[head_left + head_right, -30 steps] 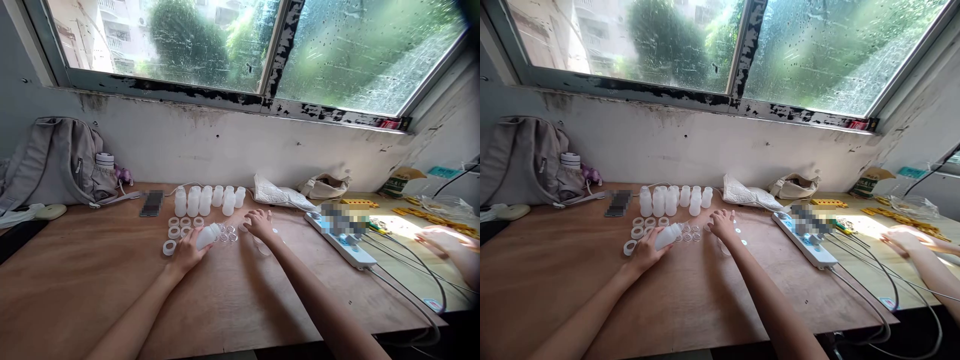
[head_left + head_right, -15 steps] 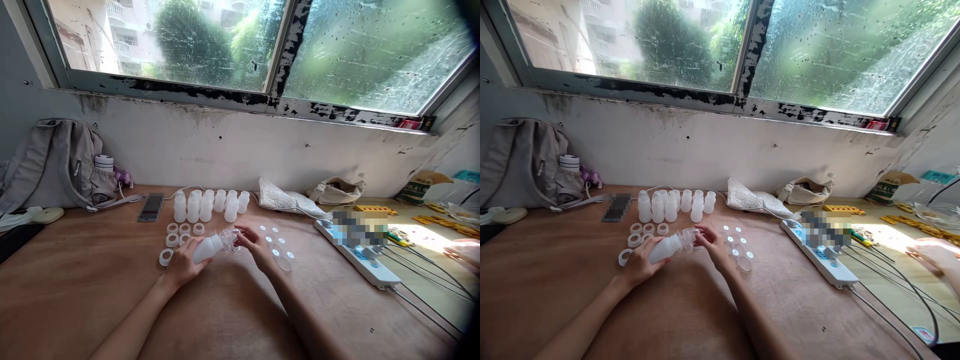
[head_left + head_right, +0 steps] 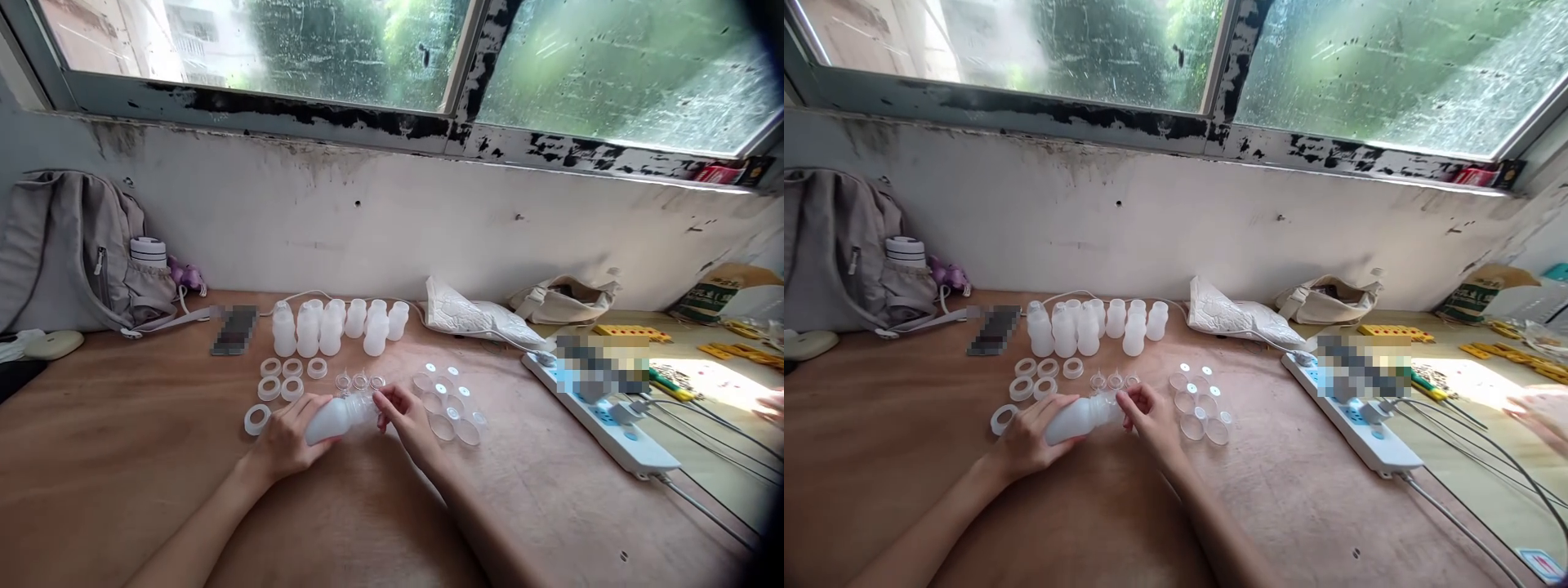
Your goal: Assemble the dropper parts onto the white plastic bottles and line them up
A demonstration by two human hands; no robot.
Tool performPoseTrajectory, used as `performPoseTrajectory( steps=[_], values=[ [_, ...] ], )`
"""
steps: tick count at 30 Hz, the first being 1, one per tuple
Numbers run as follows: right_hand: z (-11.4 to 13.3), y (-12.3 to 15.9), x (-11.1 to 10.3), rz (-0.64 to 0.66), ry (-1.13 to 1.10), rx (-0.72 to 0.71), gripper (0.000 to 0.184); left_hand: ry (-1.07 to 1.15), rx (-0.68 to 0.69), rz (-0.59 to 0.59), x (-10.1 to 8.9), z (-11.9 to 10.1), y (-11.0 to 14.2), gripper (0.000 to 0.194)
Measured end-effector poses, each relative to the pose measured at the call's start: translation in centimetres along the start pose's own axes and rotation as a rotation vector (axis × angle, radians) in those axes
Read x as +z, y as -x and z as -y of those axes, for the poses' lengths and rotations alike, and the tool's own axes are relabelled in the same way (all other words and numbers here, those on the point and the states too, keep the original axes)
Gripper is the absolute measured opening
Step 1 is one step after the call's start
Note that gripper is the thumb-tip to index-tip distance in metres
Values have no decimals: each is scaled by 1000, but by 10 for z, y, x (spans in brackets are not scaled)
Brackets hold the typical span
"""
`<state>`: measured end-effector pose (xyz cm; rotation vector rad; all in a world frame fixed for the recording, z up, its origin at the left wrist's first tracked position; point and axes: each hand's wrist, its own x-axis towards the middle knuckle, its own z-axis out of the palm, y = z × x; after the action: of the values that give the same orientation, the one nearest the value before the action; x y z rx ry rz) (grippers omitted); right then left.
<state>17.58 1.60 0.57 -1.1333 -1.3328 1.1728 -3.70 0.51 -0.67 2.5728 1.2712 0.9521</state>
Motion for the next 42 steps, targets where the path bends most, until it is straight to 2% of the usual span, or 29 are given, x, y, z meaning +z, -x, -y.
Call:
performPoseTrajectory(
  steps=[5, 14, 22, 25, 28, 32, 35, 38, 42],
  values=[
    [-2, 1, 0, -11, 43, 12, 26, 19, 42, 1, -2, -3, 0, 46],
    [-1, 5, 2, 63, 31, 8, 24, 102, 16, 37, -6, -3, 1, 49],
    [6, 12, 2, 308, 113, 156, 30, 179, 81, 197, -15, -10, 1, 48],
    [8, 17, 5, 336, 215, 57, 31, 186, 90, 236, -16, -14, 1, 47],
    [10, 21, 7, 321, 330, -103, 26, 206, 110, 239, -15, -17, 2, 47],
    [11, 25, 9, 335, 311, -171, 23, 178, 130, 223, -14, -20, 3, 46],
    [10, 25, 11, 311, 252, -189, 22, 144, 165, 191, -13, -19, 4, 46],
    [6, 22, 14, 235, 235, -193, 22, 96, 201, 142, -9, -15, 6, 47],
    [-2, 12, 13, 156, 262, -88, 23, 23, 192, 69, -1, -12, 6, 47]
  ],
)
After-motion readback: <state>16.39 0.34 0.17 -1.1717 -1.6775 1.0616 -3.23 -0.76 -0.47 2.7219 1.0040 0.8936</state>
